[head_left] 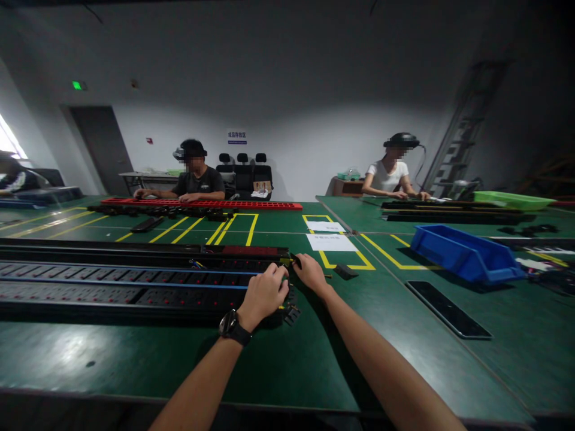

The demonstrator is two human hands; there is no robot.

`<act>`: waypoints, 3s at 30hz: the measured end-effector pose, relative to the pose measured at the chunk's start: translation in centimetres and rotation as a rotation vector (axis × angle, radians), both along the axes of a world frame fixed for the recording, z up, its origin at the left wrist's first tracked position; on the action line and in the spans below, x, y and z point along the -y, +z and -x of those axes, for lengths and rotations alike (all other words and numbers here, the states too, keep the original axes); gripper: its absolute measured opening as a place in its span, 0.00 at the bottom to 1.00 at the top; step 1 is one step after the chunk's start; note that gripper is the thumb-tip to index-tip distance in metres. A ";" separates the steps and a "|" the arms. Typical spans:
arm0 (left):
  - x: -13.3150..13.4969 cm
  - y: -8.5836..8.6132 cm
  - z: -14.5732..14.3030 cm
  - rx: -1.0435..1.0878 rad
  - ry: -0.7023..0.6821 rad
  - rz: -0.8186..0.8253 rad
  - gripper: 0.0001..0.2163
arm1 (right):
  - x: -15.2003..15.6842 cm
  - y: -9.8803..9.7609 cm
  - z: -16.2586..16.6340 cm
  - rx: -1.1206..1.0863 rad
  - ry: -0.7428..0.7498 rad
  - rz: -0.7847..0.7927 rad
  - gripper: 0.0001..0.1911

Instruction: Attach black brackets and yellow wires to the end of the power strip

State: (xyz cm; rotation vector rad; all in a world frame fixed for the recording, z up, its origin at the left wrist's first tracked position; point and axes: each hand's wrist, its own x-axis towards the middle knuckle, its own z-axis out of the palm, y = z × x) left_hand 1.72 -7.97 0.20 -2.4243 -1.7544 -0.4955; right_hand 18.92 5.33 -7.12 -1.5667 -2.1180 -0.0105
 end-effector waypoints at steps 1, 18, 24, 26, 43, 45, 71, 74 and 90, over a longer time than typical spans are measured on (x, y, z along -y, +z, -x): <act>0.0 0.0 0.0 -0.002 0.000 0.000 0.10 | 0.0 0.0 0.0 0.000 0.000 0.004 0.10; 0.2 0.3 0.0 -0.006 -0.002 0.008 0.10 | 0.3 0.4 0.1 -0.009 -0.003 0.031 0.11; 0.1 0.1 0.0 0.000 0.005 0.011 0.10 | 0.1 0.1 0.0 -0.005 -0.002 0.028 0.11; 0.0 0.0 0.0 0.003 -0.001 0.004 0.10 | 0.1 0.1 0.0 -0.004 -0.003 0.028 0.11; 0.3 0.4 -0.1 -0.007 0.013 0.030 0.10 | 0.1 0.2 0.0 -0.013 0.001 0.033 0.12; 0.3 0.3 -0.1 -0.005 0.009 0.024 0.10 | 0.1 0.2 0.0 -0.014 0.002 0.036 0.12; 0.2 0.1 0.0 0.001 -0.021 -0.008 0.09 | 0.3 0.4 0.0 -0.011 -0.003 0.033 0.11; 0.2 0.1 0.0 0.000 -0.020 -0.003 0.10 | 0.3 0.3 0.0 -0.009 -0.004 0.030 0.11; 0.2 0.1 0.0 -0.009 -0.015 0.011 0.08 | 0.2 0.1 -0.1 0.010 0.004 0.030 0.11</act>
